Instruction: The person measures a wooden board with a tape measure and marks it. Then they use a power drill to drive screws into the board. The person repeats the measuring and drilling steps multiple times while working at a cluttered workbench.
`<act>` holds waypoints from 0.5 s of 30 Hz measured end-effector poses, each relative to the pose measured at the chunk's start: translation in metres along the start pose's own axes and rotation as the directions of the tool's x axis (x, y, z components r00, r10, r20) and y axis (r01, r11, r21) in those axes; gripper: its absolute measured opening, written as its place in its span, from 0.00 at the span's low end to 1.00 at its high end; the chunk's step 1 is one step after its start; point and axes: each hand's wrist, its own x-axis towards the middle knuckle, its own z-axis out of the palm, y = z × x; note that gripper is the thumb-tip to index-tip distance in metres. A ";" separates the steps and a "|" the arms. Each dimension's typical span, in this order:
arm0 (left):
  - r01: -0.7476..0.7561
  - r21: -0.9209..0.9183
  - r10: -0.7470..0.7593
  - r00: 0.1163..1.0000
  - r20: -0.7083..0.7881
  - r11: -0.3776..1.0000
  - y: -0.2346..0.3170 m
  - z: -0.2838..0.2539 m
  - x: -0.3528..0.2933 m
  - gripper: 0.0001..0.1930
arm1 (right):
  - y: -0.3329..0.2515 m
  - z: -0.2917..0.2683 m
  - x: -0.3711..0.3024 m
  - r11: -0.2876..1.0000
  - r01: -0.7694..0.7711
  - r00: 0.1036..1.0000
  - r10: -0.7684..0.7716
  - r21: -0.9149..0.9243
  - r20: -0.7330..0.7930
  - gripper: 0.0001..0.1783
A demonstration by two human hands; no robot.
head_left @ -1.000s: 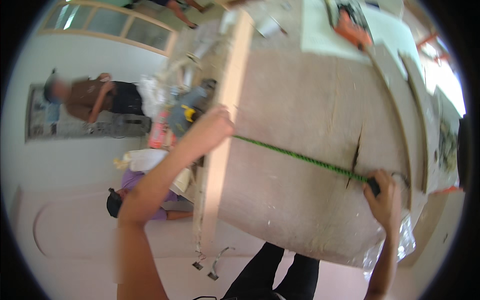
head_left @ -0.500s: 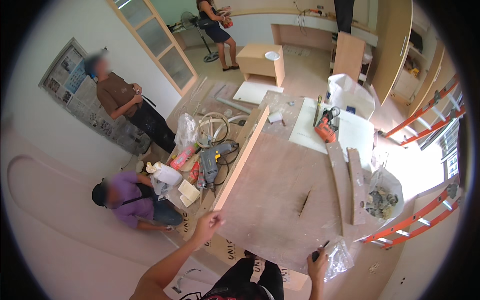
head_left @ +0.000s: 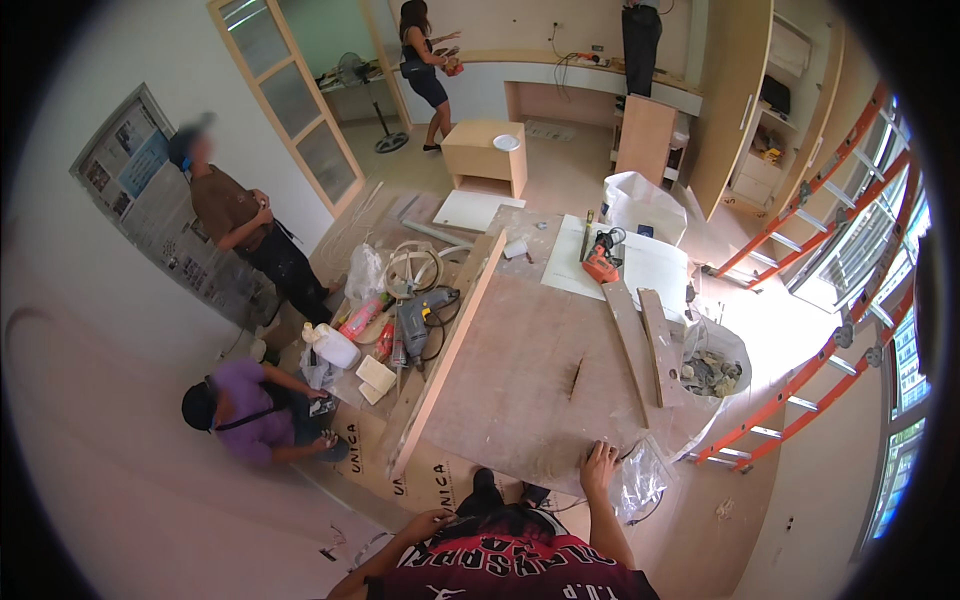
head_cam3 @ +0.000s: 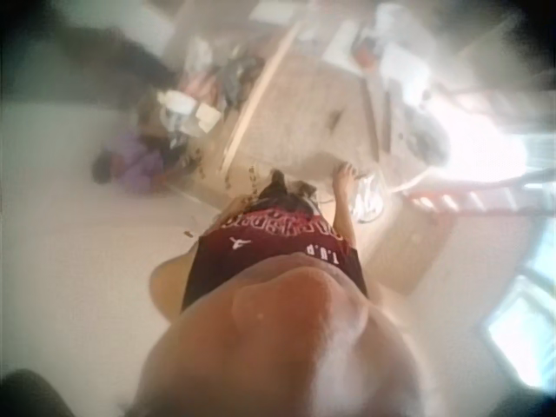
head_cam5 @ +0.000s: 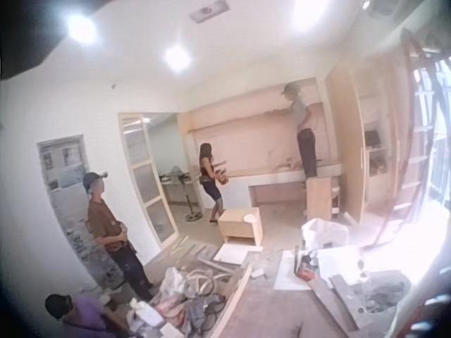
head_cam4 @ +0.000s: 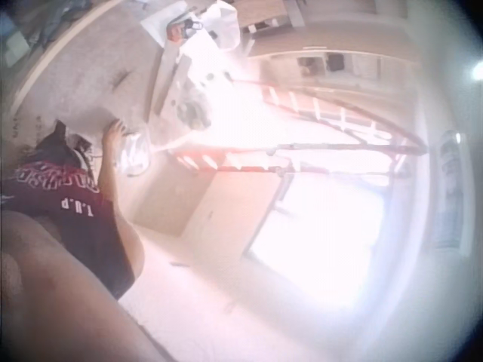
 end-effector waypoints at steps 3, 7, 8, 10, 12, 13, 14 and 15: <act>0.083 -0.160 -0.080 0.997 0.025 0.984 -0.006 -0.001 -0.006 0.18 | 0.002 -0.014 -0.007 0.998 0.064 0.998 -0.065 0.029 0.023 0.32; -0.002 -0.147 0.021 0.991 0.129 0.989 0.004 -0.019 0.008 0.17 | -0.010 -0.042 -0.010 0.994 0.099 0.994 -0.096 0.055 -0.053 0.32; -0.083 -0.079 0.092 0.988 0.126 0.993 -0.005 -0.022 0.009 0.17 | -0.017 -0.050 -0.013 0.991 0.105 0.992 -0.099 0.088 -0.077 0.32; -0.007 -0.152 0.026 0.992 0.123 0.988 -0.006 -0.027 0.018 0.15 | -0.018 -0.066 -0.025 0.990 0.075 0.982 -0.052 0.123 -0.182 0.32; 0.060 -0.312 -0.036 0.996 0.083 0.948 -0.009 -0.036 0.020 0.14 | -0.019 -0.079 -0.043 0.988 0.060 0.964 -0.019 0.145 -0.266 0.32; 0.092 -0.438 -0.085 0.996 0.034 0.894 -0.017 -0.041 0.012 0.13 | -0.042 -0.103 -0.057 0.986 0.014 0.966 0.029 0.164 -0.258 0.27; 0.104 -0.554 -0.119 0.993 0.010 0.826 -0.017 -0.043 0.011 0.13 | -0.035 -0.105 -0.069 0.982 -0.002 0.961 0.053 0.186 -0.270 0.26; 0.063 -0.588 -0.084 0.996 -0.008 0.806 -0.017 -0.047 0.010 0.13 | -0.022 -0.108 -0.084 0.978 -0.018 0.957 0.078 0.210 -0.281 0.25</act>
